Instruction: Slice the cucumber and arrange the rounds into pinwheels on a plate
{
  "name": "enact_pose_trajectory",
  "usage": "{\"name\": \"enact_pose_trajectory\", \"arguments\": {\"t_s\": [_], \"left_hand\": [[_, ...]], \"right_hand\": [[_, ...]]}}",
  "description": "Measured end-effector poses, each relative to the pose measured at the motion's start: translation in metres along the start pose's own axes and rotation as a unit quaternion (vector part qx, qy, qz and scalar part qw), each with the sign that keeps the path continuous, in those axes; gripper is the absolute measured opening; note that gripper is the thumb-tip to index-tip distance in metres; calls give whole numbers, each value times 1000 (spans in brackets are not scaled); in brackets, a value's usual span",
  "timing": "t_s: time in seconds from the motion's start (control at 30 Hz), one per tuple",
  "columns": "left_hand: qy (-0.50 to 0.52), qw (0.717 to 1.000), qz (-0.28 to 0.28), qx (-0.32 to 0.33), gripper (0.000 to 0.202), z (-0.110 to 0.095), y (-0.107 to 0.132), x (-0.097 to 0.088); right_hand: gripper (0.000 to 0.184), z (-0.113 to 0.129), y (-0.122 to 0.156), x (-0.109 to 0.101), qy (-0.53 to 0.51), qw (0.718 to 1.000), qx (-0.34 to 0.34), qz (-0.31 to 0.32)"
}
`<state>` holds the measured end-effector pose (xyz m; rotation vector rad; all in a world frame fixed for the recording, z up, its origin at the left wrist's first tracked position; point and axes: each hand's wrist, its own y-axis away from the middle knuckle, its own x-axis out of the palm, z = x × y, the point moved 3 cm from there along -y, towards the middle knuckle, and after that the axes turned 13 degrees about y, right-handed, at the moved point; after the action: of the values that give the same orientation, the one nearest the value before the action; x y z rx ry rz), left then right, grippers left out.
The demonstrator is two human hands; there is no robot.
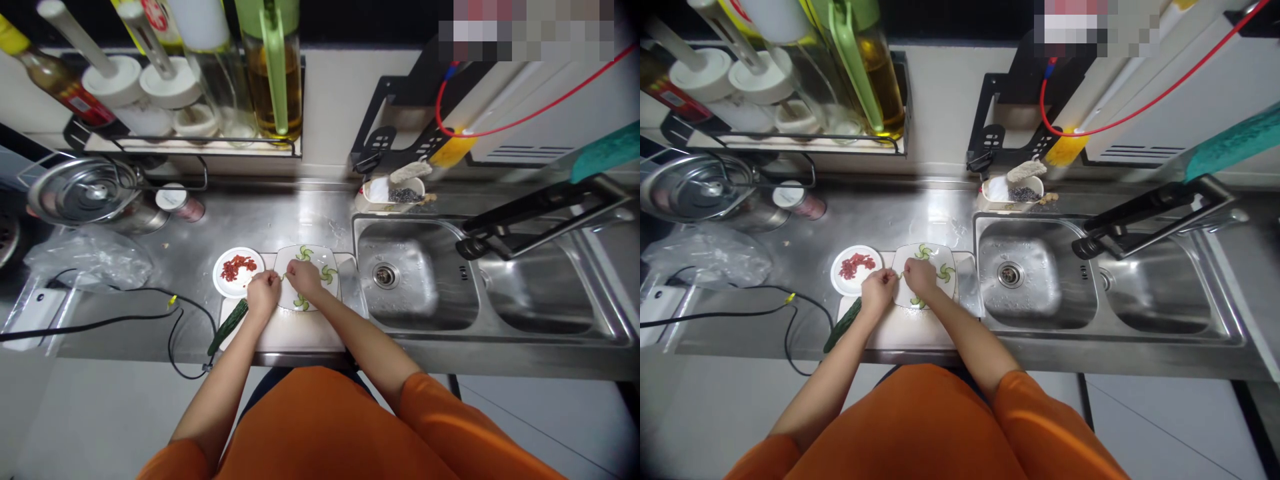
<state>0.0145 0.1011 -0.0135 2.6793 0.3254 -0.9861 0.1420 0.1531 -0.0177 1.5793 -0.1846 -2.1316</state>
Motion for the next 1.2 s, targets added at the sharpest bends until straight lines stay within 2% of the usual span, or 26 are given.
{"name": "enact_pose_trajectory", "arguments": {"t_s": [0.23, 0.4, 0.57, 0.8, 0.93, 1.2], "left_hand": [[-48, 999, 0, 15, 20, -2, -2, 2], [-59, 998, -25, 14, 26, -4, 1, 1], [-73, 996, -5, 42, 20, -3, 3, 2], [-53, 991, 7, 127, 24, 3, 3, 3], [-65, 989, 8, 135, 25, 6, 3, 3], [-69, 988, -2, 140, 23, 6, 4, 2]], "right_hand": [[14, 3, -3, 1, 54, 998, -24, -24], [16, 5, -3, 1, 69, 996, -42, -35], [17, 2, 4, 2, 84, 993, -53, -64], [28, -3, 32, 13, 88, 976, -162, -115], [33, -5, 41, 16, 113, 969, -183, -120], [32, -4, 42, 14, 157, 962, -193, -110]]}}
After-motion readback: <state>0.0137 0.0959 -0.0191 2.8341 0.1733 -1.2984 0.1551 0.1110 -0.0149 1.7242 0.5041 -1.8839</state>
